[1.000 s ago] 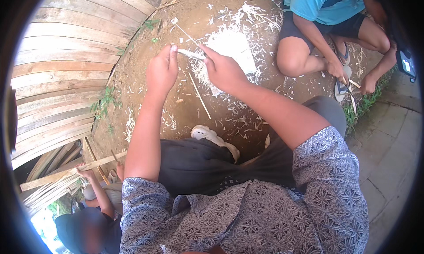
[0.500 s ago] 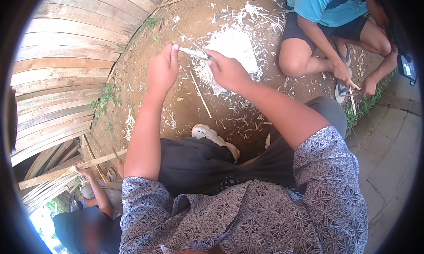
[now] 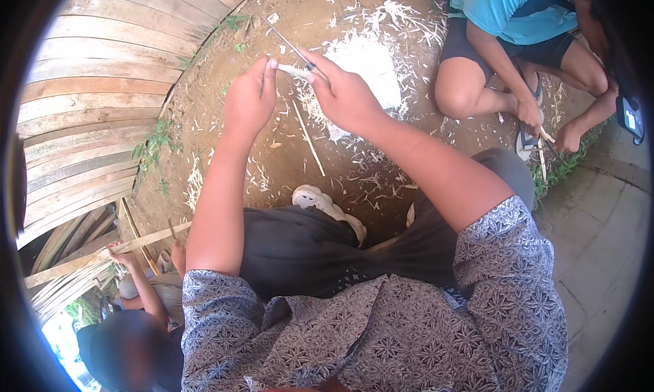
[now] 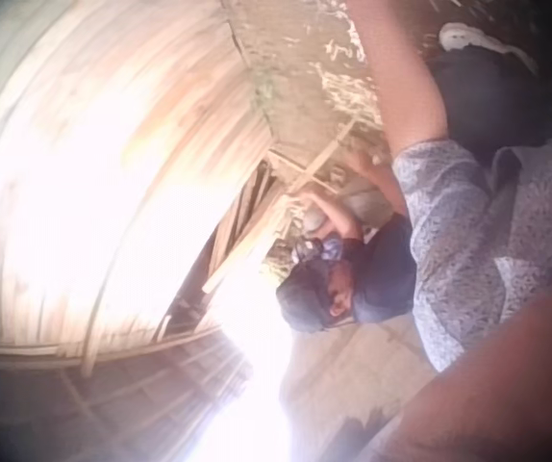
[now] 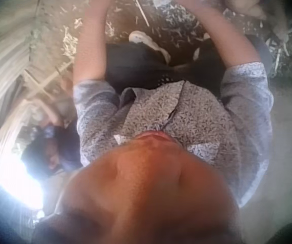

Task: The person sits on the ground and uses a knife to shave thin strips from a piece of bamboo held in their left hand. They repeatedly scrape the bamboo to create fine shavings that accumulate on the ground.

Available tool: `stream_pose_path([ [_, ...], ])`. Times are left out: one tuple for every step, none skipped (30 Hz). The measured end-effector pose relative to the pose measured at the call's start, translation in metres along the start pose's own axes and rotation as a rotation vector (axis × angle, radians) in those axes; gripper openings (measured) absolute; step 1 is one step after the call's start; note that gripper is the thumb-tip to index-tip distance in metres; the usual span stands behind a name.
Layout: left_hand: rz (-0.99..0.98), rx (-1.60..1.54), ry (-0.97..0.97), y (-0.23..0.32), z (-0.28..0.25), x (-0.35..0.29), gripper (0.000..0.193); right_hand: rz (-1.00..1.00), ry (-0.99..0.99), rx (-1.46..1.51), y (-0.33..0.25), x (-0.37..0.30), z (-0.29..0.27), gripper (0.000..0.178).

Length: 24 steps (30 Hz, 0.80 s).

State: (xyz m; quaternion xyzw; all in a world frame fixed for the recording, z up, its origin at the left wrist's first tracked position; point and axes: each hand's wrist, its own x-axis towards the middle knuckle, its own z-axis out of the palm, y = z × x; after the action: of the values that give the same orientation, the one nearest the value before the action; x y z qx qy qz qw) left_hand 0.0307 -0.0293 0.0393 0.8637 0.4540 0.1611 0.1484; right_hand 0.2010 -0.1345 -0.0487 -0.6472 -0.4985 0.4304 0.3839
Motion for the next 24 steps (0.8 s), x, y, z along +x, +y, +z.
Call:
stream_pose_path([
  [0.014,0.009,-0.01,0.0,0.0,0.0,0.037,-0.088,0.018,0.075,0.001,-0.001,0.001,0.046],
  [0.014,0.022,-0.018,0.001,0.0,0.001,0.037,0.0,0.0,-0.057,0.008,-0.001,0.004,0.046],
  [0.015,0.037,-0.028,0.003,0.001,0.0,0.037,0.009,-0.01,-0.156,0.017,-0.003,0.009,0.046],
  [0.034,0.045,-0.037,0.005,0.002,0.0,0.035,0.012,-0.044,-0.24,0.03,-0.004,0.012,0.046],
  [0.053,0.056,-0.047,0.008,0.004,-0.002,0.033,0.038,-0.043,-0.331,0.043,-0.006,0.012,0.046],
  [0.072,0.068,-0.066,0.009,0.004,-0.003,0.032,0.152,-0.093,-0.43,0.055,-0.006,0.012,0.045],
  [0.071,0.062,-0.073,0.009,0.004,-0.003,0.032,0.077,-0.078,-0.396,0.061,-0.004,0.012,0.045],
  [0.062,0.052,-0.079,0.008,0.004,-0.005,0.033,0.08,-0.094,-0.398,0.063,-0.003,0.011,0.044],
  [0.047,0.039,-0.08,0.006,0.004,-0.005,0.033,0.156,-0.105,-0.443,0.062,0.0,0.009,0.044],
  [0.05,0.021,-0.046,0.004,0.004,-0.006,0.034,0.078,-0.076,-0.329,0.055,0.002,0.007,0.044],
  [0.054,0.001,-0.018,0.0,0.003,-0.005,0.035,0.04,-0.011,-0.23,0.042,0.005,0.006,0.043],
  [0.046,-0.022,-0.003,-0.003,0.003,-0.004,0.035,0.043,0.011,-0.129,0.028,0.007,0.005,0.044],
  [0.038,-0.018,0.004,-0.005,0.003,-0.003,0.037,-0.079,0.062,0.02,0.015,0.008,0.005,0.044],
  [0.016,-0.015,-0.001,-0.007,0.002,-0.002,0.038,-0.021,0.07,0.012,0.004,0.007,0.006,0.045],
  [0.006,-0.008,0.01,-0.009,0.002,-0.001,0.039,-0.047,0.08,0.036,-0.003,0.007,0.007,0.045],
  [-0.006,-0.017,0.01,-0.009,0.002,-0.001,0.04,-0.157,0.102,0.085,-0.004,0.006,0.008,0.045],
  [-0.005,-0.023,0.023,-0.01,0.002,-0.001,0.041,-0.045,0.064,-0.046,-0.001,0.005,0.011,0.045],
  [0.01,-0.03,0.043,-0.01,0.003,-0.001,0.042,-0.016,0.039,-0.154,0.006,0.004,0.013,0.045],
  [0.006,-0.015,0.042,-0.01,0.003,-0.001,0.042,-0.061,0.04,-0.234,0.017,0.003,0.016,0.046],
  [0.017,-0.001,0.049,-0.01,0.003,-0.001,0.042,-0.015,0.017,-0.305,0.03,0.004,0.017,0.046],
  [0.023,0.015,0.046,-0.011,0.004,-0.002,0.041,-0.034,0.02,-0.343,0.041,0.003,0.017,0.046],
  [0.028,0.003,0.046,-0.012,0.004,-0.001,0.041,0.028,-0.008,-0.409,0.049,0.005,0.017,0.046],
  [0.022,-0.009,0.041,-0.013,0.004,-0.002,0.041,-0.046,0.011,-0.358,0.053,0.009,0.016,0.047],
  [0.015,-0.021,0.039,-0.014,0.004,-0.003,0.041,-0.044,0.001,-0.336,0.052,0.011,0.015,0.048],
])
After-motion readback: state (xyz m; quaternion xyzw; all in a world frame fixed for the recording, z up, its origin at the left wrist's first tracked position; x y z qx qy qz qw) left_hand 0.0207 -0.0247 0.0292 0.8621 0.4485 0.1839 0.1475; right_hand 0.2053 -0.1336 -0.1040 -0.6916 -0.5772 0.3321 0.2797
